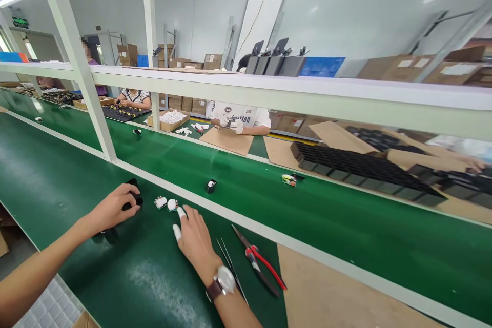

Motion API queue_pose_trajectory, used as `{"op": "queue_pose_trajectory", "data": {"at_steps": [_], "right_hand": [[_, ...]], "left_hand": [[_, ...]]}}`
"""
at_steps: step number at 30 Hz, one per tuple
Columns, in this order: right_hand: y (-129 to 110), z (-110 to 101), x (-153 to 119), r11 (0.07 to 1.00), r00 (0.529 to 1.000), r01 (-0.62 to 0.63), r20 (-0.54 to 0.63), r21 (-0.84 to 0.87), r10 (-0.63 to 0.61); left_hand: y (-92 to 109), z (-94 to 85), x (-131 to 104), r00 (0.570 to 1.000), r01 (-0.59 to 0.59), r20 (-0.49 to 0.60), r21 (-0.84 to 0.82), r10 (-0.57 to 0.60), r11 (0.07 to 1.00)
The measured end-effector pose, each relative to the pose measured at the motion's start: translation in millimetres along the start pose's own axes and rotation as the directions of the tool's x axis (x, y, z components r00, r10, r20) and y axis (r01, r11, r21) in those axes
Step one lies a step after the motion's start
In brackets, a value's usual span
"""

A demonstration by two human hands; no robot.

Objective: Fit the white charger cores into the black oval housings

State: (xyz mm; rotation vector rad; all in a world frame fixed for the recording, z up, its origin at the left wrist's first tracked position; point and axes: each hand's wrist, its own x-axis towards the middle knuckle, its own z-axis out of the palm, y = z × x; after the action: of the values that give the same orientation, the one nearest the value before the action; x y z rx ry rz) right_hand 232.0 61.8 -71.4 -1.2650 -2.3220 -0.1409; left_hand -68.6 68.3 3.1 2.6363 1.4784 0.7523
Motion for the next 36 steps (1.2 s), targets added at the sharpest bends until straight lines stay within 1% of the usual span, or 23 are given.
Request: {"op": "queue_pose_trajectory", "data": {"at_steps": [2, 3, 5, 6, 7, 9, 12, 14, 16, 19, 22, 24, 26, 29, 32, 36], "right_hand": [[-7.2, 10.6, 31.3, 0.994, 0.998, -0.056, 0.047, 0.097, 0.051], [-9.4, 15.9, 43.5, 0.991, 0.997, -0.067, 0.054, 0.113, 0.061], [-10.4, 23.9, 56.8, 0.987, 0.994, -0.088, 0.071, 0.137, 0.079], [-9.1, 25.7, 56.8, 0.985, 0.993, -0.093, 0.08, 0.146, 0.082], [-6.9, 25.5, 52.1, 0.983, 0.993, -0.093, 0.092, 0.161, 0.079], [-0.2, 18.6, 30.8, 0.976, 0.991, -0.077, 0.123, 0.202, 0.053], [11.0, -4.8, -15.6, 0.95, 0.982, -0.027, 0.185, 0.31, -0.033], [16.2, -22.8, -43.3, 0.916, 0.974, -0.043, 0.22, 0.4, -0.05], [18.1, -37.6, -62.5, 0.904, 0.97, -0.094, 0.244, 0.418, -0.012], [15.3, -49.3, -76.9, 0.918, 0.969, -0.18, 0.227, 0.354, 0.103], [9.2, -48.4, -82.0, 0.926, 0.971, -0.223, 0.151, 0.305, 0.184], [6.2, -43.4, -83.6, 0.931, 0.974, -0.223, 0.096, 0.288, 0.204], [4.9, -38.2, -84.8, 0.939, 0.98, -0.201, 0.046, 0.281, 0.196], [5.3, -35.0, -87.8, 0.942, 0.985, -0.164, 0.0, 0.292, 0.172], [4.9, -36.6, -93.4, 0.947, 0.984, -0.172, -0.006, 0.272, 0.18], [0.7, -39.0, -97.5, 0.95, 0.97, -0.225, -0.039, 0.217, 0.239]], "left_hand": [[23.2, 4.0, 4.0, 1.0, -0.024, -0.002, -0.107, 0.024, 0.994], [34.0, 5.9, 4.7, 0.999, -0.041, -0.002, -0.153, 0.041, 0.987], [49.9, 8.1, 2.5, 0.997, -0.075, -0.001, -0.222, 0.076, 0.972], [54.3, 8.2, -0.7, 0.996, -0.082, 0.001, -0.244, 0.084, 0.966], [56.2, 7.8, -5.1, 0.996, -0.079, 0.008, -0.26, 0.084, 0.962], [54.3, 6.4, -16.2, 0.997, -0.051, 0.038, -0.285, 0.064, 0.957], [47.5, 9.5, -30.8, 0.995, -0.009, 0.094, -0.326, 0.042, 0.945], [48.3, 18.6, -33.2, 0.992, -0.027, 0.104, -0.347, 0.068, 0.937], [55.4, 32.8, -27.9, 0.988, -0.091, 0.085, -0.355, 0.129, 0.93], [71.7, 58.8, -9.5, 0.967, -0.225, 0.032, -0.347, 0.252, 0.91], [83.2, 84.9, 11.2, 0.937, -0.33, -0.007, -0.337, 0.348, 0.882], [84.9, 99.8, 20.2, 0.927, -0.357, -0.022, -0.361, 0.375, 0.861], [82.3, 110.8, 23.0, 0.935, -0.332, -0.027, -0.41, 0.353, 0.849], [74.2, 117.2, 17.6, 0.965, -0.225, 0.015, -0.463, 0.262, 0.857], [67.7, 113.5, 9.8, 0.975, -0.128, 0.1, -0.483, 0.2, 0.866], [67.6, 105.8, 8.4, 0.962, -0.059, 0.204, -0.496, 0.182, 0.866]]}}
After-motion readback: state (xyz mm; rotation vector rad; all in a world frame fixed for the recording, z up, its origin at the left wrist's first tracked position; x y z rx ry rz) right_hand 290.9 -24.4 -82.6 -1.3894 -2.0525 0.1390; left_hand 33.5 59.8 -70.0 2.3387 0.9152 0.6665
